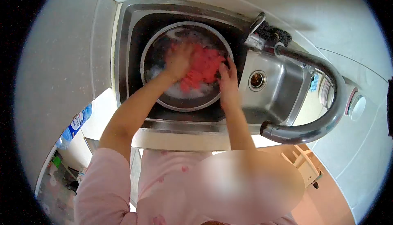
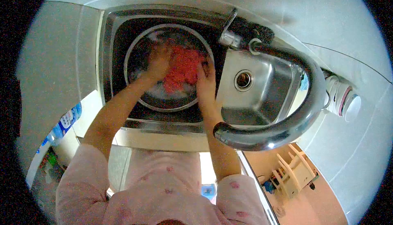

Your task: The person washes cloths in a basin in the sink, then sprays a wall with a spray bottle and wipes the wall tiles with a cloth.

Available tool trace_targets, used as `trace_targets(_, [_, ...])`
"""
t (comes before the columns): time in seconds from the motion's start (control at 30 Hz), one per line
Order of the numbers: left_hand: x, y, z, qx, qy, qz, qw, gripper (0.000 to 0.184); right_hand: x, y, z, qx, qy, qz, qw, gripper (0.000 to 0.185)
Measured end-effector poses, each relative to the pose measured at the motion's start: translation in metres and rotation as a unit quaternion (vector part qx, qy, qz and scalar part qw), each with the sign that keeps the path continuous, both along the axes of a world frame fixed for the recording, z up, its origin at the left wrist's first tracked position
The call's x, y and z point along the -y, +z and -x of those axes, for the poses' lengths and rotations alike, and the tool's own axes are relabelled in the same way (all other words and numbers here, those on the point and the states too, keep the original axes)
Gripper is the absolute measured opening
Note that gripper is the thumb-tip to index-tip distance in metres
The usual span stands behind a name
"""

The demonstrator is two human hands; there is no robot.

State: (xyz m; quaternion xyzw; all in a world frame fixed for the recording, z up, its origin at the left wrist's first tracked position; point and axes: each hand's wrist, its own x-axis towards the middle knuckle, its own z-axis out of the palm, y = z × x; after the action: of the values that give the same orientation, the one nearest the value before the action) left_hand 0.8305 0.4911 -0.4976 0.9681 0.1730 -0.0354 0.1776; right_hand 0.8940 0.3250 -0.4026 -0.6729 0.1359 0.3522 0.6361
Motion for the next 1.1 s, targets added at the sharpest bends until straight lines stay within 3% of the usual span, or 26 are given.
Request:
trace_targets(0.03, [0.011, -0.009, 0.003, -0.012, -0.085, 0.016, 0.996, 0.058, 0.001, -0.005, 0.013, 0.07, -0.012, 0.062, 0.996, 0.043])
trace_targets(0.07, [0.014, -0.017, 0.0, 0.021, -0.127, -0.012, 0.992, 0.056, -0.005, 0.007, 0.029, 0.012, -0.067, 0.015, 0.998, 0.045])
trace_targets(0.1, [0.015, -0.025, -0.003, 0.053, -0.169, -0.038, 0.984, 0.055, -0.005, 0.011, 0.039, -0.061, -0.011, 0.059, 0.996, 0.049])
trace_targets(0.13, [0.015, -0.031, -0.008, 0.085, -0.21, -0.065, 0.972, 0.053, 0.003, -0.01, 0.062, -0.062, -0.006, 0.027, 0.998, 0.053])
trace_targets(0.17, [0.014, -0.032, -0.014, 0.053, -0.147, -0.032, 0.987, 0.051, -0.018, 0.022, 0.069, -0.118, -0.041, 0.015, 0.992, 0.056])
trace_targets(0.27, [0.011, -0.022, -0.04, -0.046, 0.047, 0.061, 0.996, 0.044, -0.038, 0.04, 0.069, -0.223, -0.096, -0.028, 0.97, 0.057])
trace_targets(0.33, [0.016, -0.003, -0.051, -0.117, 0.174, 0.121, 0.97, 0.04, -0.033, 0.007, 0.054, -0.316, -0.199, -0.159, 0.914, 0.059])
trace_targets(0.37, [0.018, 0.017, -0.052, -0.115, 0.188, 0.191, 0.956, 0.043, -0.033, -0.004, 0.044, -0.357, -0.245, -0.226, 0.873, 0.059])
trace_targets(0.43, [0.044, 0.08, -0.042, -0.106, 0.215, 0.329, 0.913, 0.048, -0.032, 0.016, 0.032, -0.31, -0.199, -0.304, 0.878, 0.056])
trace_targets(0.47, [0.072, 0.107, -0.032, -0.04, 0.266, 0.372, 0.888, 0.046, -0.03, 0.031, 0.027, -0.287, -0.178, -0.34, 0.878, 0.055])
trace_targets(0.5, [0.098, 0.116, -0.018, 0.028, 0.2, 0.294, 0.934, 0.046, -0.029, 0.048, 0.022, -0.263, -0.156, -0.374, 0.875, 0.054])
trace_targets(0.53, [0.112, 0.157, -0.011, 0.045, 0.197, 0.373, 0.906, 0.045, -0.028, 0.062, 0.016, -0.237, -0.134, -0.407, 0.872, 0.054])
trace_targets(0.57, [0.12, 0.164, -0.011, 0.038, 0.163, 0.369, 0.914, 0.041, -0.027, 0.072, 0.012, -0.21, -0.111, -0.439, 0.867, 0.054])
trace_targets(0.67, [0.127, 0.159, -0.017, -0.019, 0.089, 0.387, 0.917, 0.033, -0.014, 0.018, 0.018, -0.17, -0.099, -0.482, 0.854, 0.052])
trace_targets(0.7, [0.114, 0.135, -0.021, -0.021, 0.064, 0.301, 0.951, 0.03, -0.006, -0.035, 0.015, -0.192, -0.076, -0.542, 0.815, 0.049])
trace_targets(0.77, [0.069, 0.083, -0.025, -0.067, 0.04, 0.186, 0.979, 0.031, 0.003, -0.041, 0.01, -0.231, -0.112, -0.382, 0.888, 0.053])
trace_targets(0.83, [0.017, 0.048, -0.019, -0.03, 0.029, 0.083, 0.996, 0.023, 0.004, -0.015, 0.01, -0.176, -0.091, -0.294, 0.935, 0.05])
trace_targets(0.9, [-0.003, 0.028, -0.015, -0.053, 0.056, -0.081, 0.994, 0.032, 0.0, 0.016, 0.011, -0.145, -0.039, -0.216, 0.965, 0.056])
trace_targets(1.0, [0.027, 0.009, -0.01, -0.013, 0.011, -0.114, 0.993, 0.043, -0.008, 0.005, 0.052, -0.073, -0.07, 0.011, 0.995, 0.069])
trace_targets(1.03, [0.032, 0.003, -0.005, -0.012, -0.076, -0.024, 0.997, 0.046, -0.01, -0.009, 0.063, -0.065, -0.048, 0.033, 0.996, 0.076])
trace_targets(1.07, [0.03, -0.007, -0.004, 0.025, -0.111, -0.003, 0.994, 0.047, -0.009, -0.026, 0.074, -0.101, -0.083, 0.053, 0.99, 0.07])
trace_targets(1.1, [0.026, -0.018, -0.005, 0.061, -0.145, 0.018, 0.987, 0.047, -0.011, -0.035, 0.078, -0.171, -0.136, -0.019, 0.976, 0.065])
